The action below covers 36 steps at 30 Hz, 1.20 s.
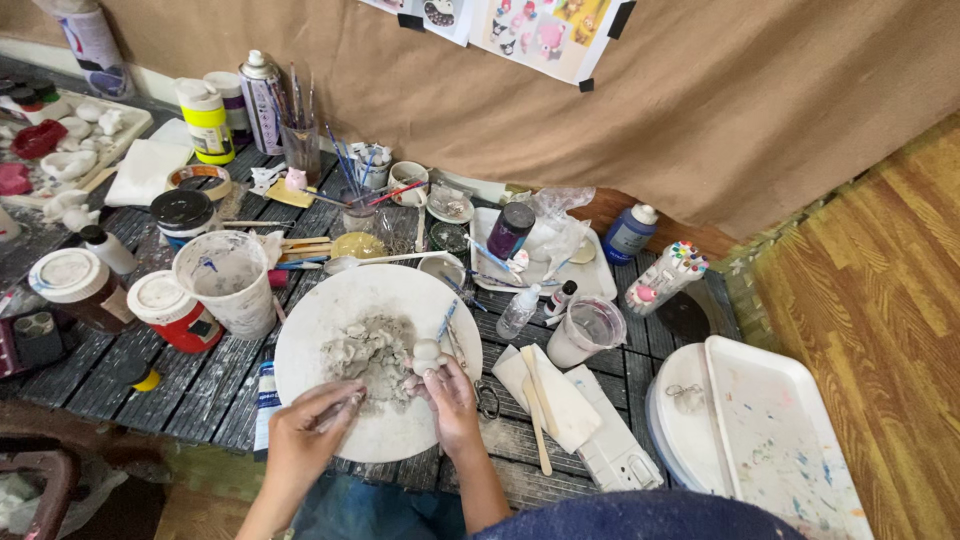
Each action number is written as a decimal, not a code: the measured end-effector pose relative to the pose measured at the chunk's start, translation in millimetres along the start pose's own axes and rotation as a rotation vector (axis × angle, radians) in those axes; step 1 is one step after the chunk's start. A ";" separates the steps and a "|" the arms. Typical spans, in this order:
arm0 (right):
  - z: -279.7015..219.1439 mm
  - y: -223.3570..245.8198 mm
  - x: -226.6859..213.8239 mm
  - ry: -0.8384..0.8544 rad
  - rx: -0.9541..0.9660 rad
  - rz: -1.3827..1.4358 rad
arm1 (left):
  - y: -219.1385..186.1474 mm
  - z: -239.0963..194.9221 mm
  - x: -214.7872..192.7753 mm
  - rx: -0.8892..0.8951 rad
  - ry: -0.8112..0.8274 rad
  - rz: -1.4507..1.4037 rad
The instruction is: The person shapes a small piece of clay into a rounded form using both hands. They repeatedly roll, pinch, and smooth the clay on a white plate, occasionally using a small tool to refine the surface. The workspace is cluttered with art supplies.
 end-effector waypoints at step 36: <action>-1.0 10.3 10.0 -0.004 0.038 -0.128 | 11.4 -9.9 21.8 0.046 0.065 0.197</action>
Point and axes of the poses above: each hand's wrist, its own z-axis towards the middle knuckle, its own x-axis out of the palm, y = z × x, the point moved 1 cm from there along z, towards the middle knuckle, and after that the axes turned 15 degrees about -x, right-handed, at the moved point
